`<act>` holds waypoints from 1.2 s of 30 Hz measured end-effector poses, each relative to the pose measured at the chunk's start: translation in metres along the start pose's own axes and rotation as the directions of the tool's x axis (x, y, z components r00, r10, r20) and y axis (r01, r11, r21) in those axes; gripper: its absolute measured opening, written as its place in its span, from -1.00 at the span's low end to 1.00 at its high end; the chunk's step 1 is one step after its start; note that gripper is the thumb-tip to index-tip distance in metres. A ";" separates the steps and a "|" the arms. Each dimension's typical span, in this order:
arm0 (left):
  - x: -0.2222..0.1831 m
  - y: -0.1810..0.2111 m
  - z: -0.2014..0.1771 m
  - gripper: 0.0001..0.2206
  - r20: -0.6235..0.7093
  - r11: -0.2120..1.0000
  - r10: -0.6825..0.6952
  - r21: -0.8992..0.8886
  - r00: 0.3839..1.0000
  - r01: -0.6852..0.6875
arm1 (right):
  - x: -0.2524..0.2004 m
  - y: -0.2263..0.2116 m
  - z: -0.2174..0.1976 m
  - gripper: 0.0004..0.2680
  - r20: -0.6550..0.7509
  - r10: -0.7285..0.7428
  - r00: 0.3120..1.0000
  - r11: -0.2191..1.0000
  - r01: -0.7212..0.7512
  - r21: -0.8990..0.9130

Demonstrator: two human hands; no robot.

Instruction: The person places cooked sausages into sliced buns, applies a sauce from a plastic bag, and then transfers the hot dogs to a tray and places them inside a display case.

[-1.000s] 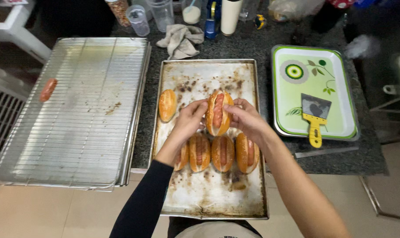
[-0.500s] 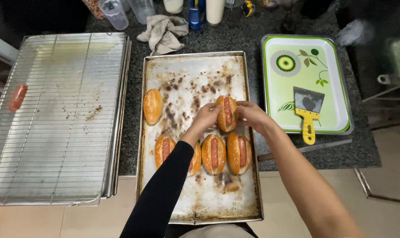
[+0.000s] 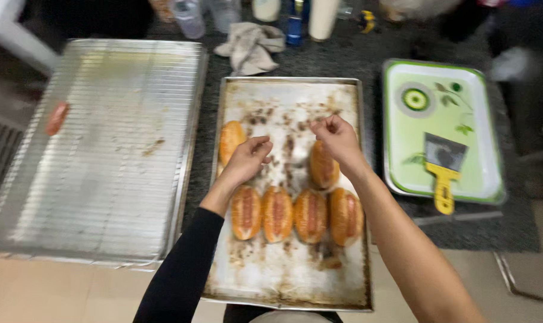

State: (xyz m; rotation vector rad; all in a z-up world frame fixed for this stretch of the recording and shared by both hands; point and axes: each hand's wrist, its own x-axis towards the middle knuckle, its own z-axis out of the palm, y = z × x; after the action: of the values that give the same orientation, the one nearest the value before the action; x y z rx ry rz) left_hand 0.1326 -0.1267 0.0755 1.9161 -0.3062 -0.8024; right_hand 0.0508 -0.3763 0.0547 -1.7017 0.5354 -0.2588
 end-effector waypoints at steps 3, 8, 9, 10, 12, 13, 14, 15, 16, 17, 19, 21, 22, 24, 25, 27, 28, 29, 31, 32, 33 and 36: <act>-0.028 -0.009 -0.052 -0.56 -0.135 0.986 0.075 -0.135 0.988 -0.093 | 0.003 -0.015 0.049 -0.74 0.119 0.126 0.985 0.990 -0.132 0.043; -0.054 -0.030 -0.112 -0.60 -0.230 0.967 0.025 -0.242 0.973 -0.082 | 0.032 0.059 0.131 -0.62 0.145 0.181 0.973 0.974 -0.157 -0.163; -0.058 -0.036 -0.121 -0.60 -0.241 0.961 0.033 -0.260 0.970 -0.098 | 0.038 0.077 0.139 -0.53 0.091 0.041 0.995 0.961 -0.014 -0.276; -0.064 -0.041 -0.130 -0.60 -0.245 0.961 0.027 -0.259 0.969 -0.093 | 0.042 0.088 0.144 -0.41 0.058 -0.110 0.992 0.912 0.124 -0.392; -0.076 -0.046 -0.148 -0.61 -0.252 0.961 0.020 -0.261 0.967 -0.088 | 0.040 0.084 0.161 -0.38 -0.013 -0.253 0.967 0.808 0.204 -0.553; -0.081 -0.047 -0.159 -0.62 -0.278 0.963 0.027 -0.252 0.960 -0.100 | 0.034 0.069 0.173 -0.48 -0.070 -0.248 0.966 0.788 0.159 -0.594; -0.086 -0.048 -0.171 -0.64 -0.303 0.964 0.033 -0.243 0.952 -0.111 | 0.028 0.048 0.186 -0.58 -0.128 -0.246 0.961 0.768 0.112 -0.631; -0.090 -0.050 -0.185 -0.65 -0.335 0.965 0.037 -0.233 0.942 -0.121 | 0.024 0.022 0.202 -0.62 -0.081 -0.235 0.969 0.850 0.164 -0.500; -0.091 -0.052 -0.200 -0.66 -0.411 0.980 0.068 -0.145 0.909 -0.139 | 0.020 -0.005 0.218 -0.66 -0.029 -0.228 0.973 0.912 0.203 -0.356; -0.091 -0.056 -0.218 -0.68 -0.485 0.988 0.105 -0.051 0.868 -0.148 | 0.016 -0.029 0.236 -0.69 0.026 -0.230 0.973 0.953 0.230 -0.198; -0.092 -0.067 -0.260 -0.74 -0.619 0.969 0.242 0.189 0.747 -0.158 | 0.014 -0.073 0.276 -0.78 0.196 -0.270 0.943 0.963 0.266 0.045; -0.093 -0.081 -0.309 -0.80 -0.677 0.875 0.445 0.467 0.586 -0.125 | 0.012 -0.103 0.312 -0.85 0.289 -0.303 0.908 0.952 0.277 0.128; -0.093 -0.088 -0.334 -0.83 -0.697 0.860 0.441 0.508 0.565 -0.044 | 0.010 -0.113 0.326 -0.87 0.303 -0.307 0.902 0.952 0.295 0.088; -0.090 -0.102 -0.381 -0.87 -0.727 0.814 0.433 0.569 0.533 0.115 | 0.007 -0.127 0.352 -0.88 0.339 -0.308 0.889 0.949 0.311 0.048; -0.085 -0.108 -0.401 -0.86 -0.748 0.831 0.369 0.531 0.551 0.164 | 0.005 -0.130 0.361 -0.89 0.361 -0.308 0.880 0.949 0.311 0.051; -0.071 -0.120 -0.435 -0.84 -0.778 0.852 0.234 0.453 0.583 0.263 | 0.000 -0.135 0.376 -0.89 0.395 -0.323 0.860 0.942 0.334 0.041; -0.062 -0.125 -0.450 -0.84 -0.769 0.836 0.222 0.467 0.599 0.289 | -0.003 -0.137 0.380 -0.88 0.407 -0.338 0.849 0.933 0.358 0.029; -0.052 -0.128 -0.462 -0.83 -0.759 0.819 0.211 0.481 0.616 0.312 | -0.005 -0.140 0.384 -0.88 0.419 -0.351 0.837 0.925 0.380 0.015; -0.032 -0.132 -0.478 -0.81 -0.723 0.800 0.145 0.487 0.675 0.350 | -0.010 -0.144 0.388 -0.88 0.411 -0.236 0.881 0.946 0.305 -0.111; -0.024 -0.131 -0.483 -0.79 -0.694 0.798 0.091 0.480 0.714 0.365 | -0.012 -0.145 0.390 -0.87 0.400 -0.177 0.899 0.949 0.264 -0.173; -0.017 -0.128 -0.488 -0.76 -0.664 0.795 0.039 0.474 0.747 0.380 | -0.012 -0.145 0.393 -0.87 0.393 -0.155 0.906 0.961 0.230 -0.151; 0.001 -0.114 -0.489 -0.41 -0.609 0.748 -0.088 0.483 0.789 0.455 | -0.010 -0.138 0.399 -0.85 0.372 -0.091 0.924 0.982 0.144 -0.118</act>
State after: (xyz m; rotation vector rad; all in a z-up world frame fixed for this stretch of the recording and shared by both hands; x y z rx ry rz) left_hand 0.4363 0.2713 0.1148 2.7715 0.1272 -0.2921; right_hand 0.2521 -0.0094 0.1088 -1.8702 0.1771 0.0160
